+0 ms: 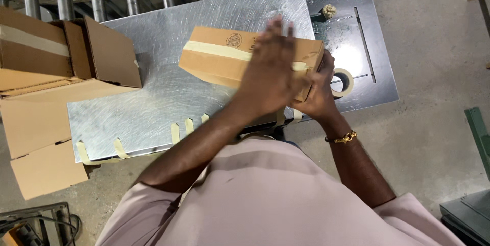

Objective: The person assembles and seals cardboard boxes by hand using strips of tape.

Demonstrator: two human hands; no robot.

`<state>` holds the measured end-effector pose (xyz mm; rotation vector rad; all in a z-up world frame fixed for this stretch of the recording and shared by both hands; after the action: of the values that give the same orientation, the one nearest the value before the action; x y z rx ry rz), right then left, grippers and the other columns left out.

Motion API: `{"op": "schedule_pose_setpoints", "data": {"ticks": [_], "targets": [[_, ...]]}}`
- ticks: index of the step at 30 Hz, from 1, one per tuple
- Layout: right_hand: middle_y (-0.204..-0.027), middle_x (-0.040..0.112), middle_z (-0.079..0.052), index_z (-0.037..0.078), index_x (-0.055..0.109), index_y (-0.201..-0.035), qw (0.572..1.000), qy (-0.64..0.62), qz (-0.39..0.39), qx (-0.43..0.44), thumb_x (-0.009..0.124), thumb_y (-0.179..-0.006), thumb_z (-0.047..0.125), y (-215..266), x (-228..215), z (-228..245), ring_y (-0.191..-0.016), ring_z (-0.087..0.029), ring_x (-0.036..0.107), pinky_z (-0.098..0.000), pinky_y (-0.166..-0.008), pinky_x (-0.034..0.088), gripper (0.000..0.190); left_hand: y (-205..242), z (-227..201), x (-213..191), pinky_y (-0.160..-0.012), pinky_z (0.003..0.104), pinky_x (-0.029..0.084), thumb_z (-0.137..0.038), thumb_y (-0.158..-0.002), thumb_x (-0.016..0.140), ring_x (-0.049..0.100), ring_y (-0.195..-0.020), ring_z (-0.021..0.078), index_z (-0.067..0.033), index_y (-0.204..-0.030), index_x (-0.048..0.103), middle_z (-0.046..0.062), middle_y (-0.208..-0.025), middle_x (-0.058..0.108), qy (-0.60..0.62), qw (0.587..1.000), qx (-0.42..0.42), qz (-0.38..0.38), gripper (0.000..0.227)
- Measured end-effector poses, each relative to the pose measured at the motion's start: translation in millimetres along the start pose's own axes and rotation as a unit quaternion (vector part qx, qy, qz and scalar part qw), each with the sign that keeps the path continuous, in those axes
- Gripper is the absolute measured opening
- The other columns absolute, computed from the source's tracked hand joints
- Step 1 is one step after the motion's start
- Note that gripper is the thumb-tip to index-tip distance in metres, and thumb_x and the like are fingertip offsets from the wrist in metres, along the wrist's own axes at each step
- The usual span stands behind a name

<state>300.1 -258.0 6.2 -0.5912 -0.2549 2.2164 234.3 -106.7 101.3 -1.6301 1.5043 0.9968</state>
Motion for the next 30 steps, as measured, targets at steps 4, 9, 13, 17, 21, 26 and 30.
{"op": "schedule_pose_setpoints", "data": {"ticks": [4,9,13,17,21,26,30], "targets": [[-0.169,0.032,-0.017,0.008,0.012,-0.175,0.996,-0.053,-0.043,0.053,0.098,-0.082,0.046,13.5,-7.4,-12.5,-0.158,-0.036,0.044,-0.0563,-0.132,0.049,0.132,1.9,-39.1,18.1,-0.148,0.064,0.006,-0.093,-0.110,0.042,-0.004,-0.182,0.0507,0.0018,-0.186,-0.001,0.036,-0.191,-0.011,-0.018,0.998,0.056,0.005,0.129],[-0.169,0.040,-0.014,0.013,0.022,-0.169,0.980,-0.118,-0.105,0.120,0.093,-0.086,0.038,38.2,-23.7,-28.2,-0.153,-0.033,0.051,-0.0557,-0.125,0.054,0.112,16.1,-104.1,28.9,-0.141,0.068,0.009,-0.102,-0.095,0.032,0.011,-0.174,0.0620,0.0000,-0.181,0.027,0.037,-0.189,0.005,-0.030,0.986,0.135,0.091,0.134],[-0.168,0.047,-0.011,0.018,0.029,-0.164,0.962,-0.171,-0.146,0.153,0.089,-0.090,0.032,32.8,-36.9,-37.5,-0.148,-0.031,0.057,-0.0552,-0.119,0.058,0.096,32.1,-127.9,26.0,-0.152,0.067,0.038,-0.082,-0.116,0.057,0.038,-0.184,0.0415,-0.0136,-0.187,0.032,0.017,-0.199,0.021,0.046,0.941,0.335,-0.028,0.101],[-0.167,0.054,-0.008,0.023,0.037,-0.159,0.941,-0.228,-0.168,0.186,0.086,-0.093,0.026,17.6,-38.9,-45.4,-0.143,-0.028,0.063,-0.0547,-0.114,0.062,0.082,33.8,-93.9,-70.1,-0.120,0.048,0.049,-0.045,-0.109,0.074,0.057,-0.148,0.0345,-0.0040,-0.117,0.062,0.014,-0.136,0.065,0.195,0.920,0.332,-0.070,0.043],[-0.167,0.059,-0.006,0.026,0.042,-0.155,0.923,-0.268,-0.178,0.211,0.083,-0.096,0.021,-4.6,-44.8,-13.8,-0.140,-0.027,0.067,-0.0544,-0.109,0.065,0.072,56.1,35.6,-99.8,-0.125,0.066,0.041,-0.074,-0.114,0.039,0.054,-0.156,0.0445,-0.0061,-0.144,0.073,0.026,-0.152,0.068,0.054,0.941,0.220,-0.251,0.082],[-0.136,0.079,-0.014,0.020,0.072,-0.151,0.820,-0.322,-0.044,0.472,0.074,-0.101,0.069,0.6,-43.7,-29.2,-0.109,-0.034,0.081,-0.0549,-0.096,0.067,0.070,103.7,141.7,-69.8,-0.146,0.064,0.022,-0.036,-0.065,0.119,0.040,-0.173,0.0451,-0.0072,-0.173,0.056,0.023,-0.182,0.049,0.371,0.896,0.144,-0.197,0.128],[-0.121,0.082,-0.013,0.025,0.077,-0.140,0.792,-0.327,0.033,0.514,0.069,-0.099,0.081,4.8,-38.9,-121.0,-0.077,-0.033,0.074,-0.0422,-0.054,0.055,0.071,99.2,138.8,-44.4,-0.140,0.072,0.028,-0.038,-0.061,0.115,0.042,-0.168,0.0535,-0.0036,-0.168,0.059,0.027,-0.173,0.059,0.431,0.877,0.196,-0.087,0.126]]}}
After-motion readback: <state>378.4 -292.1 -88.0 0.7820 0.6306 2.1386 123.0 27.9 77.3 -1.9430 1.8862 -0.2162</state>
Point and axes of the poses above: each hand's wrist, its own y-axis away from the middle knuckle, its own x-axis out of the palm, z = x × y, the point moved 8 cm from there along -y, towards the middle knuckle
